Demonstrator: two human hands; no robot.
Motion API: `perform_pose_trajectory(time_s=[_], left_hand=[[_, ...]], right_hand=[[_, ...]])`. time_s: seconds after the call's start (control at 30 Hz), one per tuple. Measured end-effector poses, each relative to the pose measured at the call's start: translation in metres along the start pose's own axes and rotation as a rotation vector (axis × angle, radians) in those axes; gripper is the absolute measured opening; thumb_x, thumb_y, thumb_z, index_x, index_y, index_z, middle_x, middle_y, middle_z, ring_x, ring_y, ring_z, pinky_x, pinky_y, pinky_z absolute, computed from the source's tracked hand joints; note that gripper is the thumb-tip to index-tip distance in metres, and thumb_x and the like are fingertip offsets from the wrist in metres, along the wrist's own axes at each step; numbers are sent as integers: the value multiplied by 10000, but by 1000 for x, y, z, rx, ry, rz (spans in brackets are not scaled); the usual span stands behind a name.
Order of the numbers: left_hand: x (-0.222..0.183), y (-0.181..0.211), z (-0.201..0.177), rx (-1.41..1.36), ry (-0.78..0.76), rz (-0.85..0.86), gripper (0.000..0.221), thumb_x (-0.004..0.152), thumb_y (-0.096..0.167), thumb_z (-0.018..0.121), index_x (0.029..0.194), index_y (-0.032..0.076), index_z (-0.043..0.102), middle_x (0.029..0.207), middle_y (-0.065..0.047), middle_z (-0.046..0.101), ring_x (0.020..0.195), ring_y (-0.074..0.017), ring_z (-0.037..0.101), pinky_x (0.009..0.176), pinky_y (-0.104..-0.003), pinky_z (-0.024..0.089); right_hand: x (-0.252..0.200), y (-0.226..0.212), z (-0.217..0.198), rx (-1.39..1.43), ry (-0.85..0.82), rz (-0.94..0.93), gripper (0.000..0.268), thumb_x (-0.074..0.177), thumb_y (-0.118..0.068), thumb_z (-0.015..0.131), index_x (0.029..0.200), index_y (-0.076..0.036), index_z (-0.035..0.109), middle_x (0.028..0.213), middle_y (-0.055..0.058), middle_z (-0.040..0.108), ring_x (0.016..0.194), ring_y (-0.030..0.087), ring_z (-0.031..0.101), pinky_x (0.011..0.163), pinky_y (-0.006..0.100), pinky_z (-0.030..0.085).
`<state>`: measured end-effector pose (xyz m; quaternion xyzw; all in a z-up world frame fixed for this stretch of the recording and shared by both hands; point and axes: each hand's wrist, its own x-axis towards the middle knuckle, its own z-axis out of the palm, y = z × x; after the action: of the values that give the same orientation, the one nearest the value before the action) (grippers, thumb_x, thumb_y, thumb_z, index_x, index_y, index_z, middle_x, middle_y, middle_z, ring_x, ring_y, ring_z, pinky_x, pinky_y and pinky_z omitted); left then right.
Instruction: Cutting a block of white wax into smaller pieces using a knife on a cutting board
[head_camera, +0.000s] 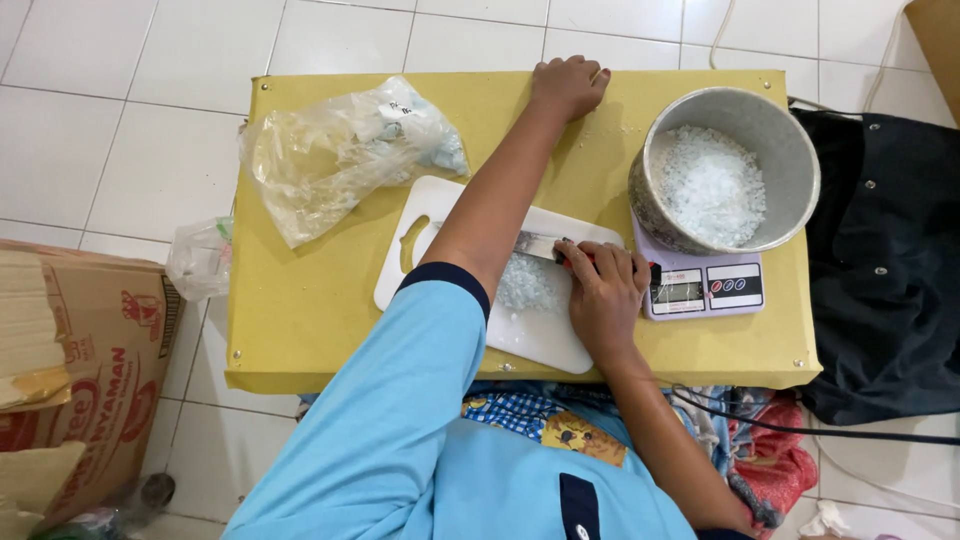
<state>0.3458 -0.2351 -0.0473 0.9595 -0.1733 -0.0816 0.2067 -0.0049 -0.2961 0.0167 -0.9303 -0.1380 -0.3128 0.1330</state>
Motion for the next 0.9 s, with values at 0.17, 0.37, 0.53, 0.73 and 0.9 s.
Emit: perform_pose_trajectory(time_s=[0.17, 0.37, 0.53, 0.73, 0.9], left_hand=[[4, -1, 6, 57, 23, 9, 607, 951, 513, 215, 1294, 210, 612, 1301, -25, 623, 1165, -297, 572, 1009, -514, 369], [-26, 9, -16, 1, -18, 55, 681, 952, 498, 127, 1362, 186, 573, 1355, -77, 608, 1262, -279, 537, 1158, -570, 200], [-75, 16, -59, -221, -104, 114, 712, 1006, 543, 104, 1613, 179, 181, 1688, -25, 153, 1552, -370, 95, 1234, -526, 28], [-211, 17, -154, -577, 205, 317, 793, 911, 693, 201, 1250, 162, 682, 1160, -93, 787, 1121, -211, 714, 886, -353, 519], [-287, -26, -165, -702, -4, 71, 1030, 760, 829, 89, 1138, 102, 714, 1057, -60, 729, 1039, -187, 650, 943, -321, 453]], right_hand=[[3, -1, -1, 5, 15, -2, 320, 1007, 1, 585, 1189, -201, 755, 1051, 8, 692, 974, 235, 615, 968, 400, 355], [0, -1, -2, 7, 15, -3, 297, 1013, -20, 602, 1186, -206, 754, 1045, 4, 693, 972, 235, 616, 973, 400, 356], [0, -1, -1, 34, 25, -25, 250, 1028, -45, 631, 1179, -190, 768, 1042, 11, 697, 978, 239, 620, 984, 403, 360], [-3, 3, 0, 28, 2, -25, 292, 992, -40, 641, 1204, -210, 749, 1051, 3, 688, 983, 256, 594, 950, 414, 341], [-4, 4, 1, 46, 37, -49, 242, 1004, -49, 711, 1185, -196, 776, 1023, 2, 693, 978, 236, 608, 958, 394, 339]])
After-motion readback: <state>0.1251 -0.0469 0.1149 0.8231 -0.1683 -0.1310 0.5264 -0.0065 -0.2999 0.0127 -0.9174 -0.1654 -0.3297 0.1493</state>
